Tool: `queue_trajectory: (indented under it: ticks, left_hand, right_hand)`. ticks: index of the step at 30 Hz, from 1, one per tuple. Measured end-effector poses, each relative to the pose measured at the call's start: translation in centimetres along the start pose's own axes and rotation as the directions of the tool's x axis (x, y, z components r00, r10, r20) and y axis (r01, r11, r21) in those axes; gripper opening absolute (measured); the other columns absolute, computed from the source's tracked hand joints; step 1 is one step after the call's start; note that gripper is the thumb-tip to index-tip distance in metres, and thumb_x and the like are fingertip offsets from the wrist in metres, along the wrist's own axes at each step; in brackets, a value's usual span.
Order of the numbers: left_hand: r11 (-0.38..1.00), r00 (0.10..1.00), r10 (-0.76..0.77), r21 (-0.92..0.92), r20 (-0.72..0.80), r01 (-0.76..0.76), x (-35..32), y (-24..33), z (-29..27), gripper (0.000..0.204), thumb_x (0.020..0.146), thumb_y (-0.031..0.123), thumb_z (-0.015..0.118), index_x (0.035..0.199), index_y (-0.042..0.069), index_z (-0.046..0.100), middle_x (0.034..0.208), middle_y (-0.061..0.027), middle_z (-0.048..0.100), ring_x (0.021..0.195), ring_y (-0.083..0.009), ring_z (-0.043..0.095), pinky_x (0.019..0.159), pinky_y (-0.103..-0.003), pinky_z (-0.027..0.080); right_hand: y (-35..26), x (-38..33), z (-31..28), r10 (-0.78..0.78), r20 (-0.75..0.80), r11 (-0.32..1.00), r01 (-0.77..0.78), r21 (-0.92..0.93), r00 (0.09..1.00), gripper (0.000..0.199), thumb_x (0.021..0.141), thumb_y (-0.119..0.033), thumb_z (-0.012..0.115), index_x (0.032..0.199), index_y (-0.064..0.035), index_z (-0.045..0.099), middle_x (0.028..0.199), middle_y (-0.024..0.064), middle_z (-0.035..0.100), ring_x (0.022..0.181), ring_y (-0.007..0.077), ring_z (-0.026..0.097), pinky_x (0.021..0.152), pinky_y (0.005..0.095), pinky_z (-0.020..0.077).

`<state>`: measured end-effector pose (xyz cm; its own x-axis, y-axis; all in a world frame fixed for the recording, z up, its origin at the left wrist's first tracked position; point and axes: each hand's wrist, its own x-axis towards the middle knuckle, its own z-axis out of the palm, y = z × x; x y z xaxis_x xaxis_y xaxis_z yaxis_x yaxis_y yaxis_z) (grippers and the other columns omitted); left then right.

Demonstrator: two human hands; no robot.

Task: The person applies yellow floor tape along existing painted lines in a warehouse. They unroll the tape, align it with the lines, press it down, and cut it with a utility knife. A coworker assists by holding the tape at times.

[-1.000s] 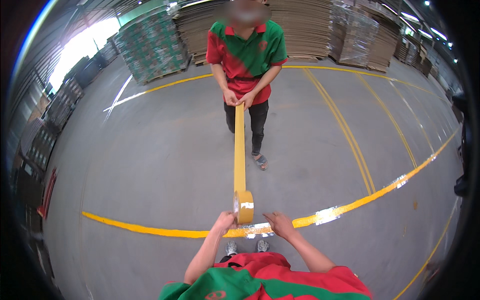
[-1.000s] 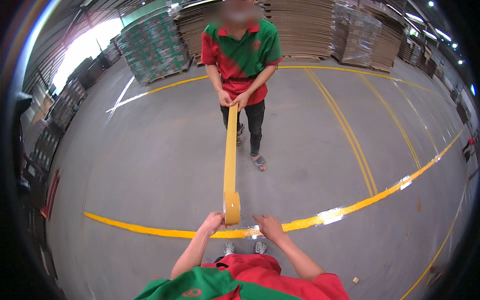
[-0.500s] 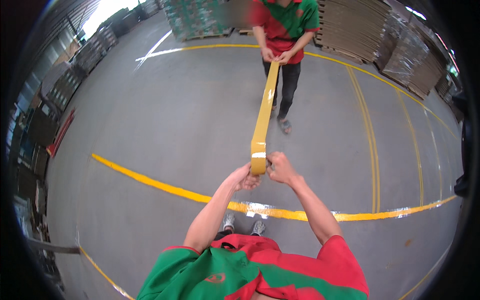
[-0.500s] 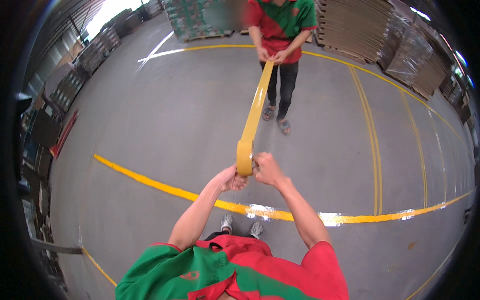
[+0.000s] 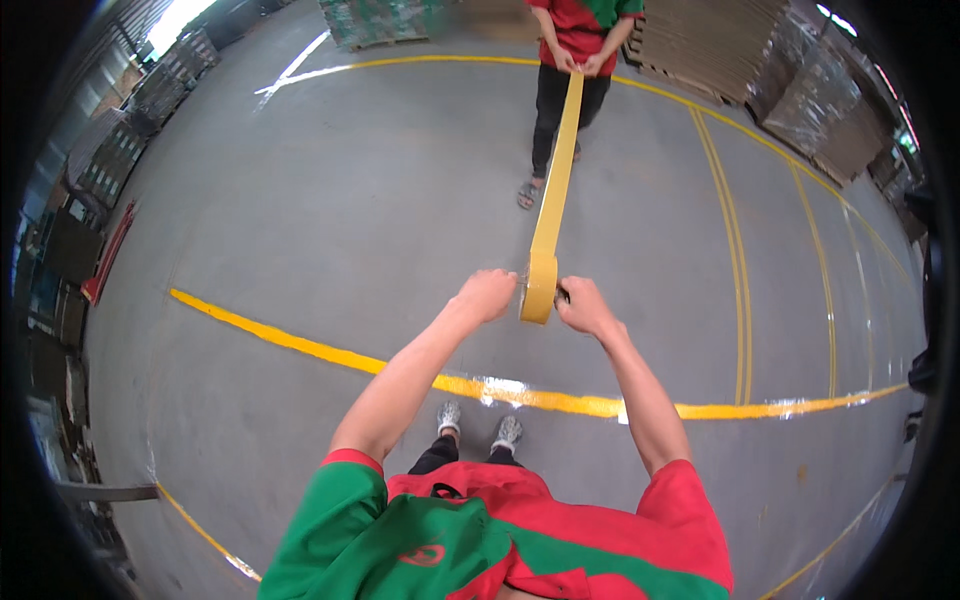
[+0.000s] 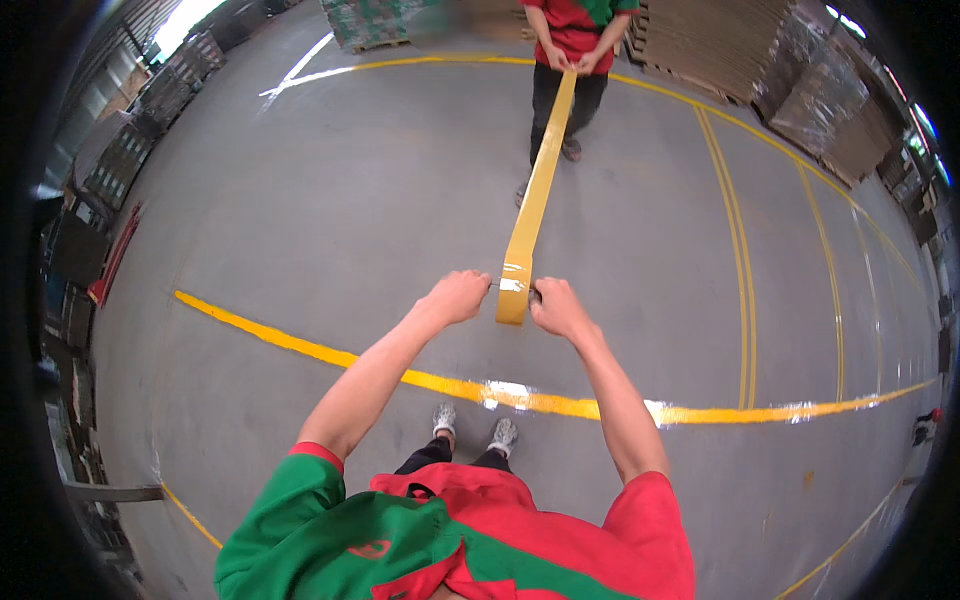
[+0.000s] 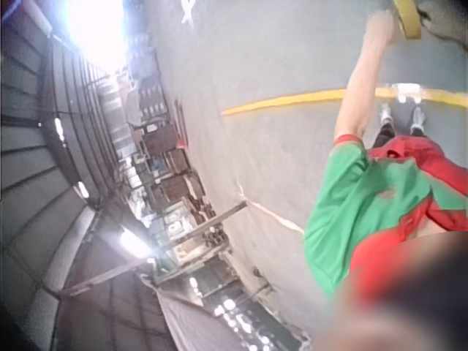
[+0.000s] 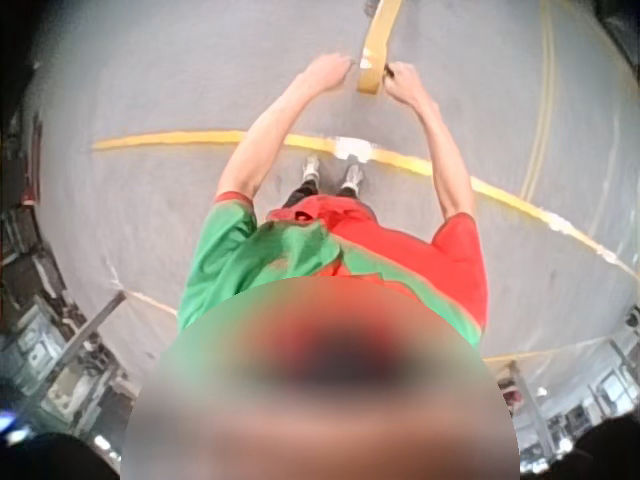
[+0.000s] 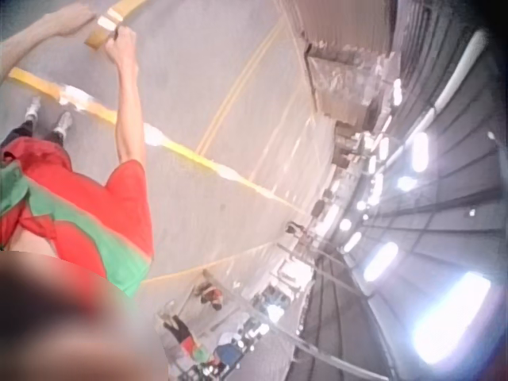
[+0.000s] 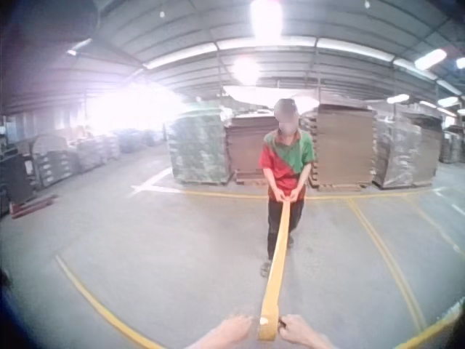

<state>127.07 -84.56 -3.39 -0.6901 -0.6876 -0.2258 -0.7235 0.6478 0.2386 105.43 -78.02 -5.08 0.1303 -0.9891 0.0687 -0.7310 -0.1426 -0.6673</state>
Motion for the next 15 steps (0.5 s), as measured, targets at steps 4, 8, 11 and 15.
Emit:
queue_trajectory:
  ticks: [4,8,11,15]
  left_hand:
    - [0.996,0.998,0.061,-0.064,-0.003,-0.061,1.9,-1.3,4.0,0.025,0.084,-0.002,0.055,0.105,0.002,0.068,0.094,-0.0208,0.071,0.091,-0.0396,0.068,0.08,-0.049,0.055]
    - [0.988,0.985,0.152,-0.02,0.081,-0.151,6.8,-5.1,8.8,0.026,0.085,-0.001,0.055,0.106,0.002,0.068,0.096,-0.0207,0.071,0.092,-0.0387,0.068,0.08,-0.048,0.055]
    - [0.981,0.977,0.195,-0.002,0.092,-0.195,12.2,-8.3,15.2,0.027,0.084,-0.001,0.054,0.107,0.003,0.068,0.096,-0.0206,0.071,0.092,-0.0392,0.067,0.081,-0.048,0.055]
    - [0.981,0.982,0.186,-0.044,-0.041,-0.188,18.9,-13.3,27.4,0.026,0.088,-0.001,0.052,0.108,0.002,0.068,0.097,-0.0217,0.071,0.091,-0.0401,0.067,0.082,-0.048,0.055]
  right_hand:
    - [2.5,-0.2,1.2,0.1,-0.021,0.995,-0.1,0.013,0.995,0.016,0.083,-0.004,0.056,0.095,0.0054,0.062,0.088,0.0262,0.065,0.084,0.0461,0.06,0.074,0.0492,0.0478]
    - [9.0,1.6,4.5,0.151,0.089,0.939,-0.115,-0.324,0.984,0.02,0.085,0.0,0.051,0.098,0.0019,0.065,0.099,0.0213,0.068,0.101,0.0428,0.061,0.086,0.0515,0.0494]
    - [16.1,3.1,10.3,0.16,0.055,0.954,-0.14,-0.265,0.986,0.021,0.085,0.0,0.05,0.099,0.0003,0.066,0.096,0.0202,0.067,0.102,0.0403,0.062,0.084,0.0531,0.0503]
    - [25.9,4.1,21.1,0.268,-0.086,0.917,-0.281,-0.283,0.96,0.023,0.089,-0.003,0.052,0.109,0.0002,0.064,0.109,0.022,0.065,0.105,0.0384,0.061,0.089,0.0492,0.0516]
